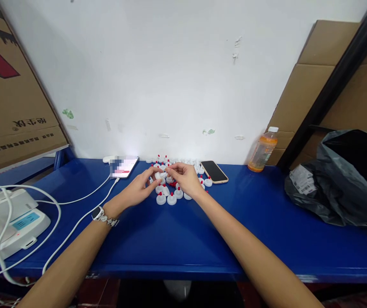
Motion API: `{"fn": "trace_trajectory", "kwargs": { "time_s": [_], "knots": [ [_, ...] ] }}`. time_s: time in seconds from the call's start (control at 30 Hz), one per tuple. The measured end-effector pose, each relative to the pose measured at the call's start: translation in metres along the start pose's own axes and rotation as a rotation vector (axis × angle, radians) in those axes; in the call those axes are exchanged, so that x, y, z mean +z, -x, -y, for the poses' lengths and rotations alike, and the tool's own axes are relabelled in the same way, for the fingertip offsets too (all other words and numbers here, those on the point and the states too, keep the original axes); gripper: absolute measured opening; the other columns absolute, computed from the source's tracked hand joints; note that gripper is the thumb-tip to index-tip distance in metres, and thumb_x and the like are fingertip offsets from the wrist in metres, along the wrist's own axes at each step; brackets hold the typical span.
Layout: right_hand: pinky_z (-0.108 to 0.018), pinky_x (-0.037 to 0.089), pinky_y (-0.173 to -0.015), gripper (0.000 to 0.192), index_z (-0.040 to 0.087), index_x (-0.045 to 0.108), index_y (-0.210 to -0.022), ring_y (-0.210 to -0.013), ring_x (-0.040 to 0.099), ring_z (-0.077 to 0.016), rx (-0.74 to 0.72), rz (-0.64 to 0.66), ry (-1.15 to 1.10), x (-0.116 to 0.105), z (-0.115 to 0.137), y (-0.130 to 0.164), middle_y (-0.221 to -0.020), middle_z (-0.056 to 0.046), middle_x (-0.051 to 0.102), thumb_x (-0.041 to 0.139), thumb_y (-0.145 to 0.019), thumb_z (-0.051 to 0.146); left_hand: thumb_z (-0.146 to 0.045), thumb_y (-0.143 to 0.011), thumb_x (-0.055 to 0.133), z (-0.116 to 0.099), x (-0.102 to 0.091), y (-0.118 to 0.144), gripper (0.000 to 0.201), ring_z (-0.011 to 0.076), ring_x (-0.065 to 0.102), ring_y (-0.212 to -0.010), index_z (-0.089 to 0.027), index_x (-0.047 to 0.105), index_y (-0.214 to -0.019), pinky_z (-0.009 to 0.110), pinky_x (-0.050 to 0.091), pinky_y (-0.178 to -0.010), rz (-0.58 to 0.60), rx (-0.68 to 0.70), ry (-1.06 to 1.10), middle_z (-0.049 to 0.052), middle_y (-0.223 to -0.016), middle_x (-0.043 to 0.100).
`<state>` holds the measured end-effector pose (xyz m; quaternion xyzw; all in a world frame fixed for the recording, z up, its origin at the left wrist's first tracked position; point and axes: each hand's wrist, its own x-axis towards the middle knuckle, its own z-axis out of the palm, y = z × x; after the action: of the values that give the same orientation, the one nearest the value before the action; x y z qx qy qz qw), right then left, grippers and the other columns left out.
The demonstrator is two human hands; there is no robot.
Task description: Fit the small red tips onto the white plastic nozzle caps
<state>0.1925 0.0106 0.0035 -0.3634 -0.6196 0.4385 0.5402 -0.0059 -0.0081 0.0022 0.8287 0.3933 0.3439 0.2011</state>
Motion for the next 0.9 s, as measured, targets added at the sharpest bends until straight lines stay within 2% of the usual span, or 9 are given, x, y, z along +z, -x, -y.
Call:
{"fn": "trace_trajectory", "kwargs": {
  "time_s": [0.27, 0.37, 0.43, 0.53, 0.6, 0.7, 0.8, 0.9],
  "knots": [
    [-0.028, 0.048, -0.063, 0.035, 0.017, 0.072, -0.082, -0.065, 0.061, -0.0146, -0.012, 0.025, -0.039, 0.004, -0.003, 0.003, -0.073, -0.002, 0.070, 0.080, -0.071, 0.050, -0.047, -0.102, 0.039, 0.000, 0.006, 0.001, 0.038, 0.0174, 0.058, -0.080, -0.022, 0.048, -0.128, 0.032, 0.048, -0.074, 0.036, 0.019, 0.008, 0.004, -0.101, 0.062],
    [-0.030, 0.050, -0.067, 0.037, 0.018, 0.070, -0.083, -0.070, 0.063, -0.0162, -0.037, 0.054, -0.014, 0.011, -0.003, 0.006, -0.077, -0.003, 0.070, 0.077, -0.073, 0.053, -0.043, -0.102, 0.038, 0.002, 0.011, 0.001, 0.034, 0.0208, 0.059, -0.094, -0.021, 0.047, -0.126, 0.037, 0.049, -0.085, 0.045, 0.071, -0.032, 0.008, -0.109, 0.060],
    [-0.029, 0.049, -0.066, 0.039, 0.019, 0.067, -0.091, -0.071, 0.063, -0.0166, -0.054, 0.059, 0.040, 0.013, -0.002, 0.009, -0.076, -0.003, 0.069, 0.070, -0.079, 0.056, -0.042, -0.103, 0.036, 0.000, 0.013, 0.002, 0.030, 0.0230, 0.058, -0.102, -0.020, 0.048, -0.120, 0.040, 0.048, -0.091, 0.050, 0.088, -0.077, 0.010, -0.113, 0.058],
    [-0.027, 0.042, -0.059, 0.036, 0.021, 0.058, -0.102, -0.062, 0.057, -0.0149, -0.122, -0.012, 0.291, 0.011, 0.003, 0.012, -0.068, 0.002, 0.062, 0.054, -0.092, 0.056, -0.042, -0.103, 0.033, -0.007, 0.012, 0.003, 0.027, 0.0241, 0.057, -0.100, -0.020, 0.047, -0.108, 0.043, 0.049, -0.089, 0.044, 0.059, -0.146, 0.010, -0.108, 0.056],
    [-0.027, 0.037, -0.057, 0.031, 0.022, 0.054, -0.094, -0.058, 0.052, -0.0145, -0.196, -0.031, 0.578, 0.008, 0.007, 0.014, -0.064, 0.003, 0.056, 0.044, -0.099, 0.051, -0.041, -0.103, 0.033, -0.011, 0.011, 0.003, 0.025, 0.0242, 0.057, -0.099, -0.020, 0.046, -0.106, 0.044, 0.049, -0.090, 0.038, 0.064, -0.181, 0.010, -0.107, 0.056],
    [-0.029, 0.034, -0.063, 0.037, 0.021, 0.053, -0.078, -0.064, 0.054, -0.0158, -0.331, 0.034, 0.950, 0.006, 0.011, 0.014, -0.069, -0.002, 0.060, 0.035, -0.103, 0.040, -0.037, -0.103, 0.036, -0.013, 0.011, 0.004, 0.021, 0.0246, 0.056, -0.105, -0.020, 0.044, -0.111, 0.046, 0.049, -0.095, 0.036, 0.123, -0.211, 0.010, -0.112, 0.055],
    [-0.030, 0.035, -0.068, 0.042, 0.020, 0.054, -0.071, -0.070, 0.057, -0.0168, -0.407, 0.074, 1.120, 0.007, 0.011, 0.013, -0.072, -0.004, 0.063, 0.033, -0.104, 0.034, -0.032, -0.102, 0.037, -0.012, 0.013, 0.004, 0.018, 0.0249, 0.055, -0.111, -0.020, 0.042, -0.115, 0.046, 0.049, -0.099, 0.031, 0.161, -0.242, 0.011, -0.117, 0.054],
    [-0.030, 0.034, -0.068, 0.044, 0.020, 0.054, -0.069, -0.066, 0.057, -0.0168, -0.411, 0.076, 1.175, 0.011, 0.009, 0.011, -0.068, -0.004, 0.062, 0.033, -0.105, 0.034, -0.029, -0.102, 0.036, -0.012, 0.013, 0.004, 0.017, 0.0255, 0.056, -0.111, -0.019, 0.042, -0.114, 0.046, 0.050, -0.097, 0.036, 0.146, -0.297, 0.012, -0.117, 0.054]
  ]
}}
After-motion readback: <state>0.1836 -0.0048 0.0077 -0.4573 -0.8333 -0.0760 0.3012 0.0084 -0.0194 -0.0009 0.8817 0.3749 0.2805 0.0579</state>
